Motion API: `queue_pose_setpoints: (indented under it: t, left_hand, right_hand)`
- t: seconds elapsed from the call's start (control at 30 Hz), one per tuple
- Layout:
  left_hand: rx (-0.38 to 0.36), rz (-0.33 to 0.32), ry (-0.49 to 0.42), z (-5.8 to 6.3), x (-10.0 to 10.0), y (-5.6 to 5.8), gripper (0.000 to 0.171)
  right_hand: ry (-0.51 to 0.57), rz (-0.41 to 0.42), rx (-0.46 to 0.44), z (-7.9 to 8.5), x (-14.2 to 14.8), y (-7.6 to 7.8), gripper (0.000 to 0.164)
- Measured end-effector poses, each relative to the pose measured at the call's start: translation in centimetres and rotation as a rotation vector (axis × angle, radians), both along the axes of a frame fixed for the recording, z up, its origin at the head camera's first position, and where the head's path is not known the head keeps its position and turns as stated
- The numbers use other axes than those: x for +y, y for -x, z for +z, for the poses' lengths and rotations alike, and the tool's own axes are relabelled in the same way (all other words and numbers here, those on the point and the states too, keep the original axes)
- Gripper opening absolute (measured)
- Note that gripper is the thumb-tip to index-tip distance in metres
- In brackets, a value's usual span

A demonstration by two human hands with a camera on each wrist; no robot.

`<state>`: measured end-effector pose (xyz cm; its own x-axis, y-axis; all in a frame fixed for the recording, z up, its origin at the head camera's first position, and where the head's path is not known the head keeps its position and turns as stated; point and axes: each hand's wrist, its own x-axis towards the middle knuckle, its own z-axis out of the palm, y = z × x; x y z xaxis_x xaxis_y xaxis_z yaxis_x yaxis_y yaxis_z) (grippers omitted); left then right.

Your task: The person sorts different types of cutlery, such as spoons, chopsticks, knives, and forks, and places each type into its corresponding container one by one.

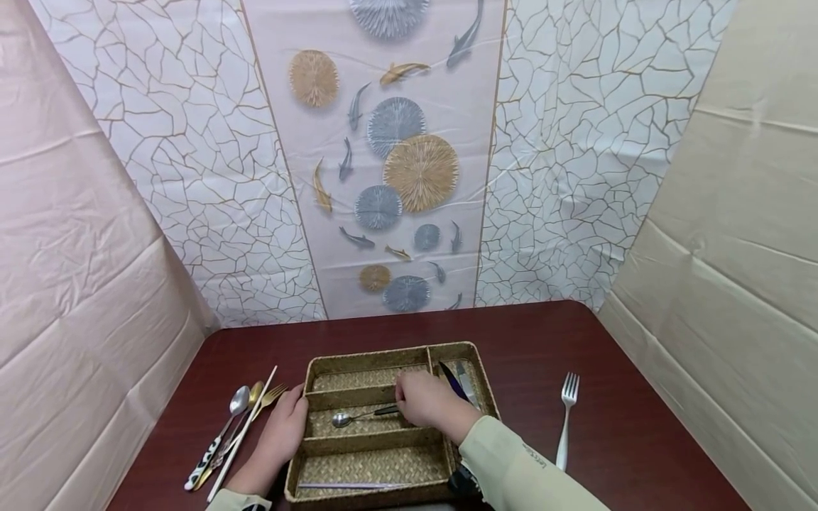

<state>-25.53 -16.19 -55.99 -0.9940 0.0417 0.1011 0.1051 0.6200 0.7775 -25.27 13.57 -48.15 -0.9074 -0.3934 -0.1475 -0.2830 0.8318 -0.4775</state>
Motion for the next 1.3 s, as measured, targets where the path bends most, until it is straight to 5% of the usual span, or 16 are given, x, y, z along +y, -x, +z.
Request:
queue_pose_setpoints:
  t: [0.27, 0.73, 0.93, 1.3]
  left_hand:
    - [0.018, 0.002, 0.004, 0.1, 0.2, 0.2, 0.05]
    - [-0.001, 0.006, 0.002, -0.1, 0.0, 0.1, 0.05]
    - [0.01, 0.014, 0.004, -0.1, -0.1, 0.1, 0.05]
    - [0.015, 0.024, -0.002, -0.4, -0.3, -0.1, 0.05]
  right_hand:
    - [-0.043, -0.027, -0.036, -0.1, 0.1, 0.4, 0.014]
    - [0.111, -0.062, -0.034, 1.1, 2.1, -0.3, 0.016]
    - [0.182, -0.083, -0.016, 1.7, 4.8, 0.1, 0.011]
    - [0.159, -0.172, 0.056, 3.1, 13.1, 0.1, 0.006]
